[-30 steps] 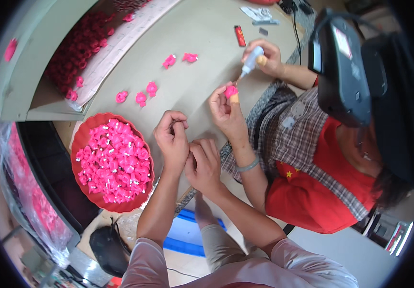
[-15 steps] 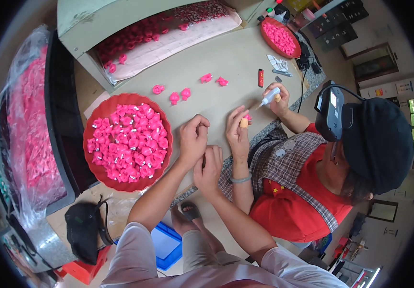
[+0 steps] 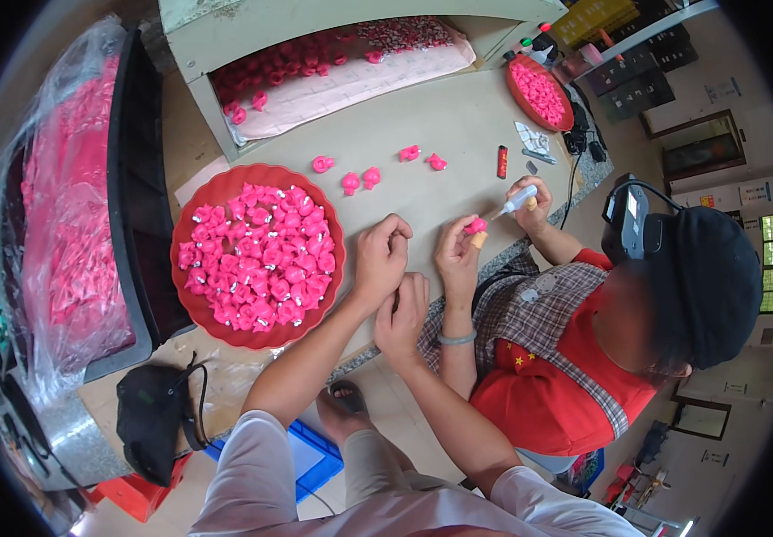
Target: The person assembles plastic toy figurines by applying glue from a bottle onto the parts and attaching them together by hand.
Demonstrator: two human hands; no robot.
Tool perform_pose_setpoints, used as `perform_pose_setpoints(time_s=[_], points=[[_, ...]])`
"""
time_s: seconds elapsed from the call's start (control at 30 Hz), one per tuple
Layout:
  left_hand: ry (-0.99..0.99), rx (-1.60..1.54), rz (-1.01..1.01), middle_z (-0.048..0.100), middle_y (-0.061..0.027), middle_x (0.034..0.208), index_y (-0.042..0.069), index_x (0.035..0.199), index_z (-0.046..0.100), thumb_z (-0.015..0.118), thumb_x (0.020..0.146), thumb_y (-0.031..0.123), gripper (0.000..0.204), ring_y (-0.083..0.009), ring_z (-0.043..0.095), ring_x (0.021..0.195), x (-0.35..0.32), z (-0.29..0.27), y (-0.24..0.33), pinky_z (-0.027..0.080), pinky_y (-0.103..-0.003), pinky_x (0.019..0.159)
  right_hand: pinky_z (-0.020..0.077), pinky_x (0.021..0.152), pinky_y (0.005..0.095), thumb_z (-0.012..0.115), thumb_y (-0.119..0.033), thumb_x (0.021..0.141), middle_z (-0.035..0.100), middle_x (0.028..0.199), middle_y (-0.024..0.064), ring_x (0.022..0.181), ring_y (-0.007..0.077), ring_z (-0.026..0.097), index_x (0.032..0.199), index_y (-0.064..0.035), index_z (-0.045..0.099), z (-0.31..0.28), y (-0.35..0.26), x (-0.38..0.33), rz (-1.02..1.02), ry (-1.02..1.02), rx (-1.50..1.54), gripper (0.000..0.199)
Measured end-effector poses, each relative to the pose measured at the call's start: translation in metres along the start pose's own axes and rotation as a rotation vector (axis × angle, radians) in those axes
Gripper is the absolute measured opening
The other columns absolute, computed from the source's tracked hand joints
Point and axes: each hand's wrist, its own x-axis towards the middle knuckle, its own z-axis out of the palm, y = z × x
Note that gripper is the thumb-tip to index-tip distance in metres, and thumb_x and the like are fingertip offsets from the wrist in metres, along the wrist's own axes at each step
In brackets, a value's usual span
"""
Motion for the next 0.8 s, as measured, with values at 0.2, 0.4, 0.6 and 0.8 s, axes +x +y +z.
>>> perform_pose_setpoints(time_s=[0.2, 0.4, 0.6, 0.8], points=[[-0.001, 0.013, -0.02, 0.055, -0.013, 0.061, 0.0, 0.081, 0.059, 0.05, 0.08, -0.004, 0.01, -0.0205, 0.053, 0.051, 0.0, 0.004, 0.002, 0.042, -0.034, 0.05, 0.0369, 0.072, 0.0485, 0.051, -0.001, 0.08, 0.048, 0.087, 0.0199, 0.083, 0.0399, 0.047, 0.089, 0.0018, 0.05, -0.006, 0.0, 0.004, 0.003, -0.021, 0.006, 0.009], [0.019, -0.058, -0.018, 0.055, -0.0067, 0.061, -0.001, 0.081, 0.058, 0.048, 0.082, -0.006, 0.012, -0.0106, 0.05, 0.054, 0.002, 0.002, -0.01, 0.041, -0.028, 0.05, 0.0381, 0.074, 0.0494, 0.052, -0.003, 0.077, 0.047, 0.089, 0.0192, 0.086, 0.0396, 0.047, 0.091, 0.0011, 0.049, -0.007, -0.003, 0.009, 0.035, -0.073, -0.033, 0.015], [-0.016, -0.054, -0.042, 0.055, -0.0048, 0.062, 0.0, 0.081, 0.058, 0.046, 0.082, -0.007, 0.013, -0.0097, 0.051, 0.055, 0.002, 0.005, -0.009, 0.041, -0.027, 0.051, 0.0388, 0.076, 0.0485, 0.053, -0.004, 0.075, 0.047, 0.091, 0.018, 0.087, 0.0383, 0.047, 0.092, 0.0002, 0.05, -0.011, -0.002, 0.008, 0.065, -0.08, -0.035, 0.017], [-0.034, -0.044, -0.025, 0.056, -0.0026, 0.064, 0.0, 0.081, 0.058, 0.046, 0.082, -0.007, 0.015, -0.0078, 0.052, 0.058, 0.002, 0.005, -0.005, 0.039, -0.024, 0.051, 0.0392, 0.076, 0.0465, 0.055, -0.005, 0.074, 0.048, 0.091, 0.0157, 0.087, 0.0357, 0.048, 0.091, -0.0014, 0.05, -0.017, -0.005, 0.009, 0.075, -0.073, -0.044, 0.018]])
